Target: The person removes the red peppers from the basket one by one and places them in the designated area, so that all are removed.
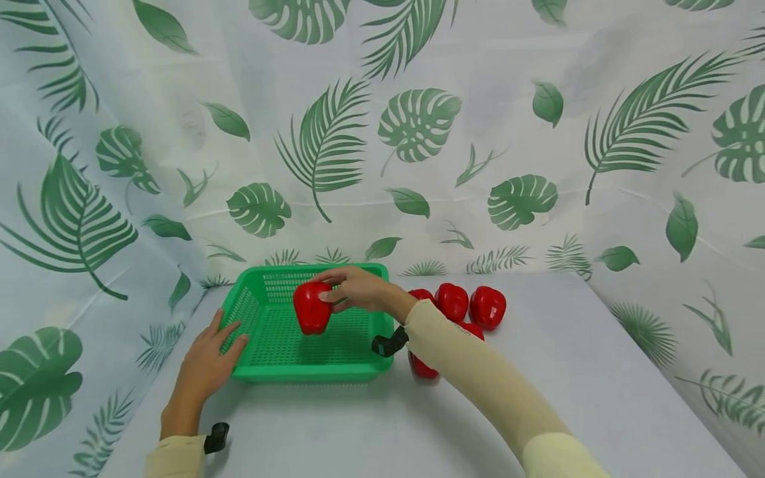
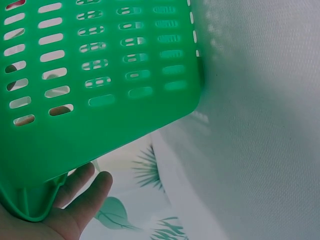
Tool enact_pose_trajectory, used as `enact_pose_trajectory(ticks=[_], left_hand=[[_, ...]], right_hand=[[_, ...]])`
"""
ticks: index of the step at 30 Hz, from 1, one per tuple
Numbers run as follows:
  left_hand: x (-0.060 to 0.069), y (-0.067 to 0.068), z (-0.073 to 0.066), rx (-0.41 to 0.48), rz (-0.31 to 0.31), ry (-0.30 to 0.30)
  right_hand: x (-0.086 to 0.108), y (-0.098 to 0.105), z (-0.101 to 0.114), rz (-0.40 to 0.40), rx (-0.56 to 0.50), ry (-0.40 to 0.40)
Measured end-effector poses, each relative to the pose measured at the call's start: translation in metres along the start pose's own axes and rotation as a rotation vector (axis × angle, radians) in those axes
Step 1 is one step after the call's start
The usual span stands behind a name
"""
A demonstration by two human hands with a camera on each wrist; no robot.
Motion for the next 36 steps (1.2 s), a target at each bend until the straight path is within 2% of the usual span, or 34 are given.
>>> enact_pose_trajectory(ticks=[10,19,29,36], left_hand=[[0.0,-0.003,0.003,0.002,0.012,0.005],[0.0,-0.003,-0.001,0.001,0.014,0.002],[0.0,-0.003,0.0,-0.02,0.035,0.02],[-0.003,-0.002,0.003,-0.035,0.046,0.016]], right_hand=[[0.023,0.035,-0.002,-0.049,-0.002,0.002],[0.046,0.068,-0.004,-0.117,-0.017,0.015],[0.076,0.094,-0.005,-0.157,-0.064,0.023],[0.096,0.114,-0.008,-0.188,-0.056,0.038]])
Point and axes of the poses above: each hand's wrist, its own x-axis away from the middle knuckle, its own y-axis out of the back of the hand, z = x × y, the point moved 9 cm from there along -x, towards the middle knuckle, and after that the axes turned 9 degrees about -z, right-handed, at the moved point
